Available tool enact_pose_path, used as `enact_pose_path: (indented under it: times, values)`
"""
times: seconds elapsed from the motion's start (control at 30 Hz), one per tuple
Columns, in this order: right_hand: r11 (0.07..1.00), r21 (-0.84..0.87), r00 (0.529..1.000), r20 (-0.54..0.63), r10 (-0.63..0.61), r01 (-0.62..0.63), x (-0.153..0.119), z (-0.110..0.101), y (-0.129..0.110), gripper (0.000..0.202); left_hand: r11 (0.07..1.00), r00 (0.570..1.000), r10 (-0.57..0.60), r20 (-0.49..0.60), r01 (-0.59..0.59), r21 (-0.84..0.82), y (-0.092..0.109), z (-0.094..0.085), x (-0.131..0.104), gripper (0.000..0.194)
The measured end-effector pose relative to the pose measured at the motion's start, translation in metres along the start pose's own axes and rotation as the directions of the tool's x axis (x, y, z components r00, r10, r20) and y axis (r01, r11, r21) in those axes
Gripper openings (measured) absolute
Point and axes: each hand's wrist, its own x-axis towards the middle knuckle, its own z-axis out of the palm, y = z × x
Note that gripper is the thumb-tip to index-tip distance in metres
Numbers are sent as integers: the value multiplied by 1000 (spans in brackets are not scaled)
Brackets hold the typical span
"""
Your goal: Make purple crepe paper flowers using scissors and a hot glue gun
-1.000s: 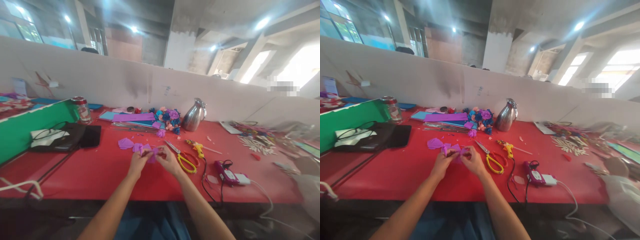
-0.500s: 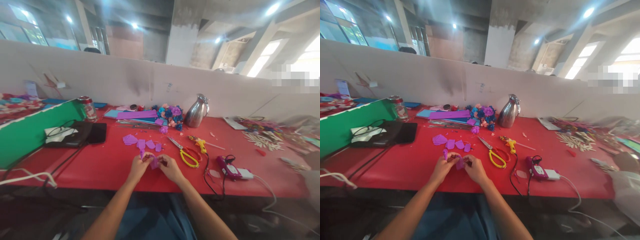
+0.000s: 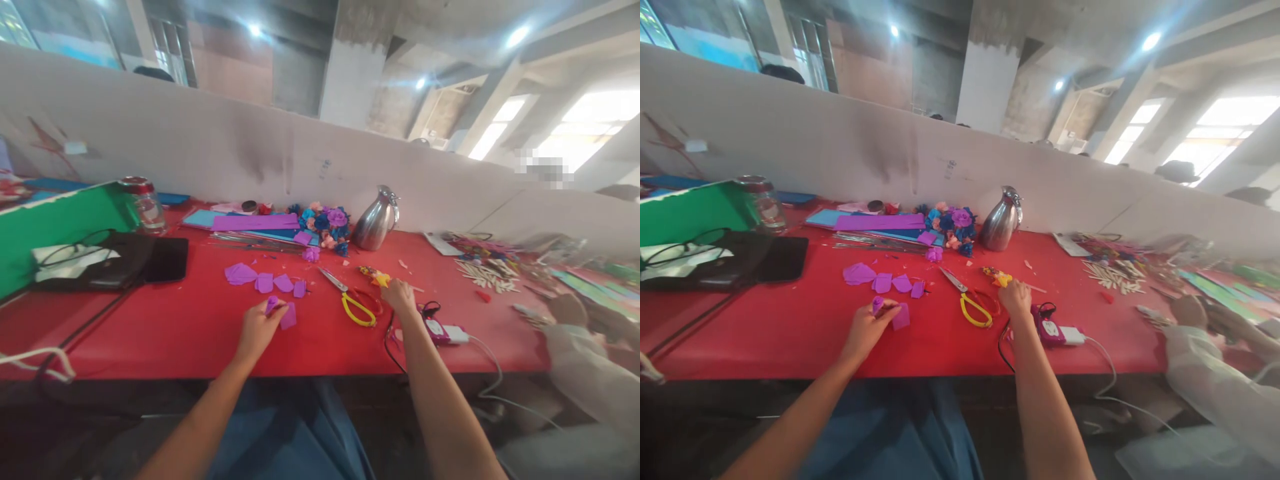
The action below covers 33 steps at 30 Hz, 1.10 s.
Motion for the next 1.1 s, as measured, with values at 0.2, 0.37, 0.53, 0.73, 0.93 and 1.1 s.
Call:
enact_pose_path:
  times: [0.2,0.37,0.53,0.73,0.93,1.1]
  values:
    - [977,158,985,117,125,-143,23,4,6,11,995,996,-75,-42,73,-64,-8,1,4,16]
    - [864,456,969,214,126,-213,22,2,-4,14,995,995,-93,40,95,-37,-16,8,20,13]
    - [631,754,952,295,-76,-183,-4,-8,-25,9,998,998,-55,12,55,-9,-18,13,34,9]
    - [324,906,832,390,-395,-272,-62,2,-45,34,992,999,-9,44,4,128,-15,14,30,11]
    - [420,859,757,476,-448,-292,-100,11,-44,35,977,999,20,45,-29,210,-17,15,30,14]
    - [571,802,767,476,-431,-176,-115,10,-50,41,968,998,4,62,-20,249,-10,14,28,11]
